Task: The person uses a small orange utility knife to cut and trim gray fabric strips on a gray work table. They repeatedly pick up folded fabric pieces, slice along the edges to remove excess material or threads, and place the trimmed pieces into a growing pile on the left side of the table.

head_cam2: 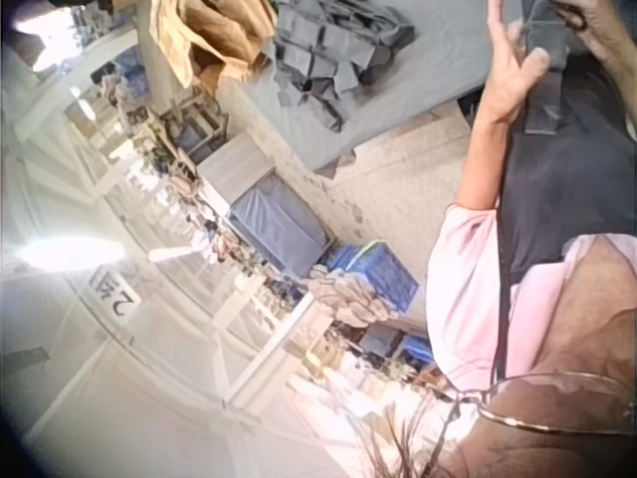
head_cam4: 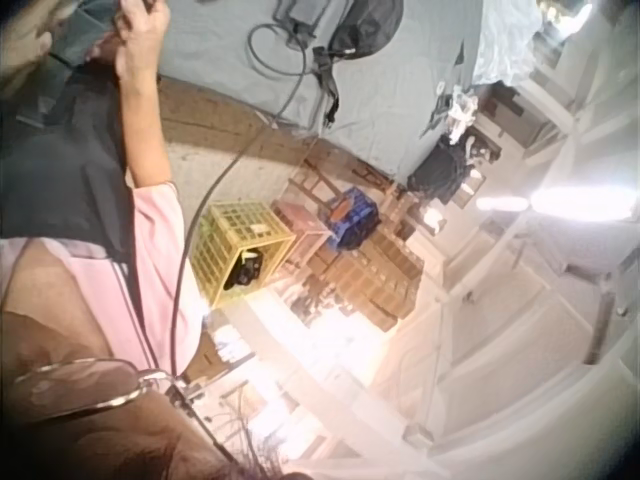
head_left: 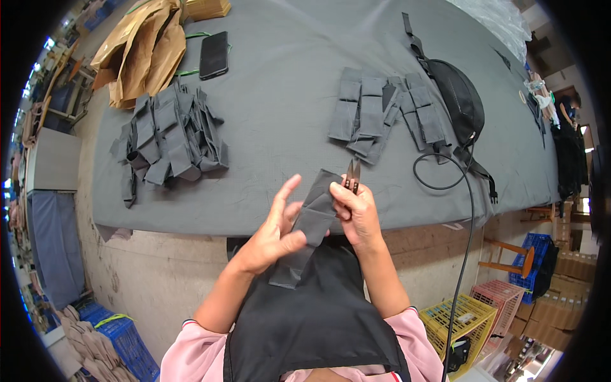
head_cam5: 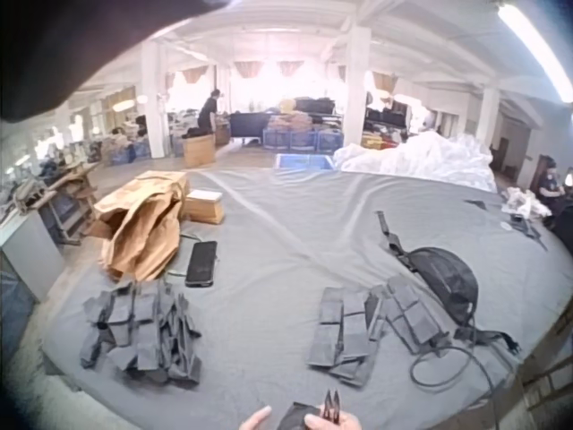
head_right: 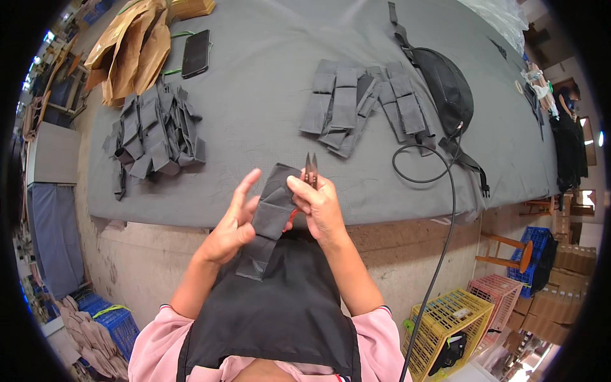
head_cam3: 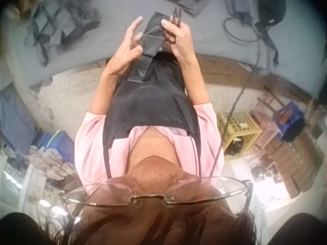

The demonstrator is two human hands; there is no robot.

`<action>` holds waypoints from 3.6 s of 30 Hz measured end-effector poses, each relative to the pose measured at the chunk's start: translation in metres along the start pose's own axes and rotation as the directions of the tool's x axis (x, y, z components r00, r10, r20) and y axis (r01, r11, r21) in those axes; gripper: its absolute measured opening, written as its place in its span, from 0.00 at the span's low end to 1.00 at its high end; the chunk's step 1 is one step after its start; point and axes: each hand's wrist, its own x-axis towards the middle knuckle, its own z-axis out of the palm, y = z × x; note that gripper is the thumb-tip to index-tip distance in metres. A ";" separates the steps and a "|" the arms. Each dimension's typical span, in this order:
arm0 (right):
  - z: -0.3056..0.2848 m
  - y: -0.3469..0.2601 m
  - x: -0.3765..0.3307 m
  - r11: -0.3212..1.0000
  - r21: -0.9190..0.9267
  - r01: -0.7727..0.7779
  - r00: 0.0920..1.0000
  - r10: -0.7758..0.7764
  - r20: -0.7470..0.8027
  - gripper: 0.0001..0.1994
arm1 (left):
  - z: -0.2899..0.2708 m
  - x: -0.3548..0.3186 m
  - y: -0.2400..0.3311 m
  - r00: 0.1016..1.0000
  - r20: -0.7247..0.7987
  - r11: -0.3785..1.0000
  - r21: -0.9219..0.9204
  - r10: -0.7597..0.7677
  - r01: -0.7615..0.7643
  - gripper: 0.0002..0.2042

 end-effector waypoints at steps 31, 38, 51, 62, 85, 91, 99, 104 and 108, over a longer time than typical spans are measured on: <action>0.000 0.017 -0.035 0.075 -0.834 0.546 0.671 -0.636 0.382 0.10 | 0.011 0.004 -0.002 0.966 -0.119 0.957 -0.208 -0.230 0.202 0.15; 0.008 0.021 -0.035 0.173 -0.841 0.513 0.717 -0.624 0.310 0.11 | 0.015 0.004 -0.001 0.964 -0.108 0.959 -0.178 -0.242 0.221 0.16; 0.007 0.021 -0.040 0.077 -0.835 0.544 0.662 -0.651 0.371 0.12 | 0.014 0.003 -0.006 0.977 -0.061 0.971 -0.136 -0.204 0.195 0.15; 0.006 0.022 -0.037 -0.073 -0.819 0.569 0.583 -0.666 0.465 0.11 | 0.017 -0.002 -0.002 0.986 -0.030 0.986 0.033 -0.165 0.166 0.16; -0.006 -0.013 -0.045 -0.314 -0.736 0.600 0.546 -0.511 0.664 0.13 | 0.013 -0.002 0.000 0.960 0.053 0.959 -0.056 -0.277 0.279 0.20; -0.006 -0.031 -0.043 -0.332 -0.667 0.667 0.510 -0.451 0.733 0.13 | 0.010 -0.002 0.008 0.942 0.127 0.950 0.000 -0.310 0.312 0.20; -0.006 -0.034 -0.041 -0.338 -0.653 0.677 0.515 -0.416 0.749 0.13 | 0.008 -0.001 0.008 0.933 0.167 0.947 0.025 -0.319 0.319 0.20; -0.014 -0.038 -0.034 -0.127 -0.681 0.721 0.605 -0.364 0.708 0.11 | 0.005 0.000 0.009 0.899 0.228 0.928 0.116 -0.373 0.355 0.19; -0.013 -0.020 -0.035 0.784 -0.506 0.359 0.926 -0.234 0.295 0.07 | 0.007 0.003 0.003 0.888 0.221 0.908 0.215 -0.403 0.359 0.18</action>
